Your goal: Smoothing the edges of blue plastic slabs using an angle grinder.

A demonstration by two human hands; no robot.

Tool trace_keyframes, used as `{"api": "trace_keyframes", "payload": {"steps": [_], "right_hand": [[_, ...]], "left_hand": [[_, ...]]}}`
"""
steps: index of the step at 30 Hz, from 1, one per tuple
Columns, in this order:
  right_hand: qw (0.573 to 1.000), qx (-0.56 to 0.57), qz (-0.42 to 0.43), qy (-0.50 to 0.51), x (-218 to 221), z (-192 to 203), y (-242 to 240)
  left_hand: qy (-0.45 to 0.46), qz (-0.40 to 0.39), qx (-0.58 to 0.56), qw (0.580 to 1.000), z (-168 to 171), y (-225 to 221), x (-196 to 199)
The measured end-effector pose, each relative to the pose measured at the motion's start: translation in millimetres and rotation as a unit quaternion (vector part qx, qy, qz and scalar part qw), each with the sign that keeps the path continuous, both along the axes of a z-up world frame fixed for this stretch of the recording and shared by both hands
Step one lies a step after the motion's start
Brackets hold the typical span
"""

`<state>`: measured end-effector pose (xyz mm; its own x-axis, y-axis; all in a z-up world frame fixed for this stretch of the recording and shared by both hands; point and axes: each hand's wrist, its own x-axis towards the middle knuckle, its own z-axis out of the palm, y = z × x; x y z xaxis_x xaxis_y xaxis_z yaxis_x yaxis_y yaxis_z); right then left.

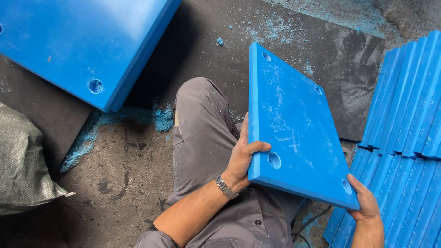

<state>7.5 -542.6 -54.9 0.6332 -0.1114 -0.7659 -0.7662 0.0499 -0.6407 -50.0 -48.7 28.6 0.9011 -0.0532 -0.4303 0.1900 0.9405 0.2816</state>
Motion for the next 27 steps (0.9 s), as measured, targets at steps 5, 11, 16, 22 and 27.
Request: {"api": "trace_keyframes", "payload": {"steps": [5, 11, 16, 22, 27], "right_hand": [[0.990, -0.117, 0.060, 0.051, 15, 22, 24], [0.968, -0.193, 0.127, 0.103, 29, -10, 5], [0.989, 0.127, 0.077, -0.003, 7, -38, 11], [0.985, 0.117, 0.119, -0.037, 3, -29, 83], [0.965, 0.173, 0.168, -0.100, 30, 21, 206]], "left_hand": [[0.025, -0.027, 0.009, 0.999, 6, -15, -5], [0.018, -0.005, 0.008, 1.000, 10, -11, -3], [-0.022, 0.040, -0.027, 0.999, -10, 10, -14], [-0.060, 0.065, 0.040, 0.995, 17, 59, -57], [-0.155, 0.168, 0.020, 0.973, -11, 120, -81]]}}
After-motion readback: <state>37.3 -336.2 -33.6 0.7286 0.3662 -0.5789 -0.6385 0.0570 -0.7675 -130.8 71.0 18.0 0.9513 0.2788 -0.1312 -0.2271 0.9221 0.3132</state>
